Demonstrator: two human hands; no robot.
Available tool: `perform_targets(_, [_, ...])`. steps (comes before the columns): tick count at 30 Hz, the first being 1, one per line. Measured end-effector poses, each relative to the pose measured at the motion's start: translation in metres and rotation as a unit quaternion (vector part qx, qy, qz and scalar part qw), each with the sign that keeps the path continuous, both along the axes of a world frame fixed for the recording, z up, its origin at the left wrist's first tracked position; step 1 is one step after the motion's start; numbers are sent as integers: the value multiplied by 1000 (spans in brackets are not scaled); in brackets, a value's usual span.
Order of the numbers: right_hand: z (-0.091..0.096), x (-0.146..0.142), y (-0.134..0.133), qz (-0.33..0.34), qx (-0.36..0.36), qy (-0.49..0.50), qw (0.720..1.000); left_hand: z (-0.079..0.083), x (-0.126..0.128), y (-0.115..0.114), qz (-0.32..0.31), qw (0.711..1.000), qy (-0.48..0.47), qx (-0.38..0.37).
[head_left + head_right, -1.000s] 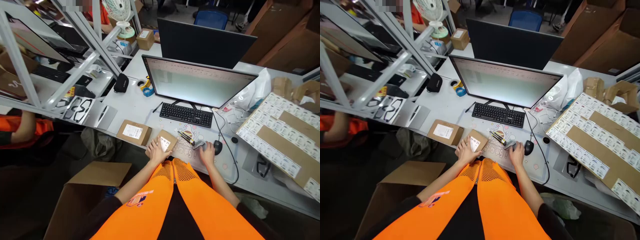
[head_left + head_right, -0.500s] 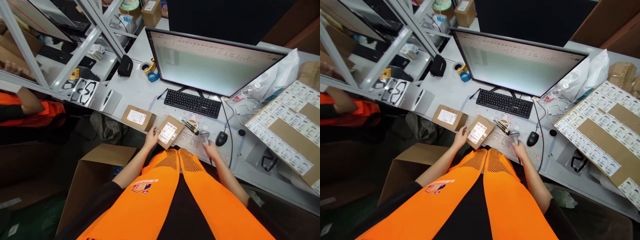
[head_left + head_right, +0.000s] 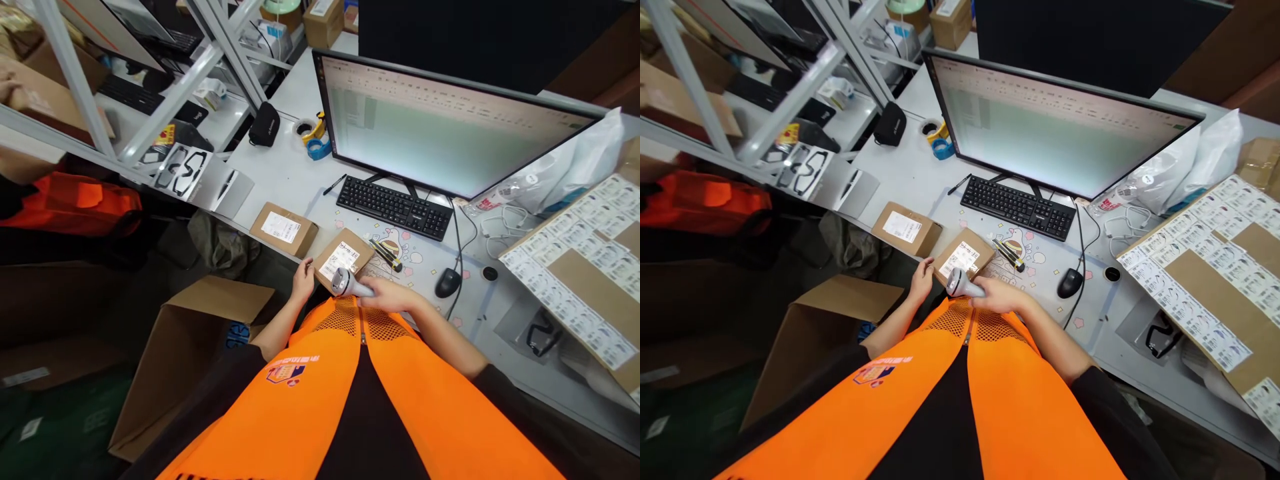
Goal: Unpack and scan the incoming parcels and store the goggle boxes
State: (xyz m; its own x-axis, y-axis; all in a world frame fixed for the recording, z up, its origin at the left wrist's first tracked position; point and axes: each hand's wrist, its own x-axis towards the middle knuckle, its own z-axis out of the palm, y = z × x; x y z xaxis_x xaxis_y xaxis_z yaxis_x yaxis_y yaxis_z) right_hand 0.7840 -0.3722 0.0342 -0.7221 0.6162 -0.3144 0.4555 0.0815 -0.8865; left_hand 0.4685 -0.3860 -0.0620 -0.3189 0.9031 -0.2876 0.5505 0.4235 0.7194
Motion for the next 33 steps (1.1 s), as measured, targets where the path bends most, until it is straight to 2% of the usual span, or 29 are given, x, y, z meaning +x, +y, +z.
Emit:
perform_targets(3, [-22,18,-6,-59,6,7,998,5,1,0,-17,999,16,22])
perform_targets(5, [-43,35,-11,-156,27,-40,987,9,7,-1,-65,996,51,47])
perform_targets(7, [-68,53,-15,-274,46,-133,951,12,17,0,-134,985,97,54])
perform_targets(10, [-105,72,-21,-400,30,-280,872,18,38,2,-206,964,168,-9])
perform_targets(12, [-127,78,-26,-428,-4,-341,837,20,50,4,-225,948,213,-67])
perform_targets(13, [-136,80,-29,-431,-21,-358,828,20,54,5,-230,941,230,-89])
perform_targets(15, [-152,79,-39,-422,-33,-369,828,21,59,6,-235,932,251,-118])
perform_targets(18, [-170,79,-51,-414,4,-349,841,22,62,7,-239,923,266,-143])
perform_targets(19, [-172,80,-52,-422,16,-340,840,22,62,7,-242,920,269,-150])
perform_targets(21, [-170,87,-44,-463,33,-329,822,21,64,7,-246,914,278,-162])
perform_targets(23, [-160,96,-22,-514,74,-314,795,18,65,7,-248,911,287,-164])
perform_targets(25, [-144,103,11,-532,134,-289,784,15,65,7,-243,908,302,-157])
perform_targets(27, [-131,106,47,-501,155,-268,808,12,65,7,-241,905,318,-151])
perform_targets(29, [-123,103,78,-466,136,-263,834,10,65,8,-243,901,328,-150])
perform_targets(33, [-120,90,114,-440,112,-270,849,14,65,9,-249,899,326,-153])
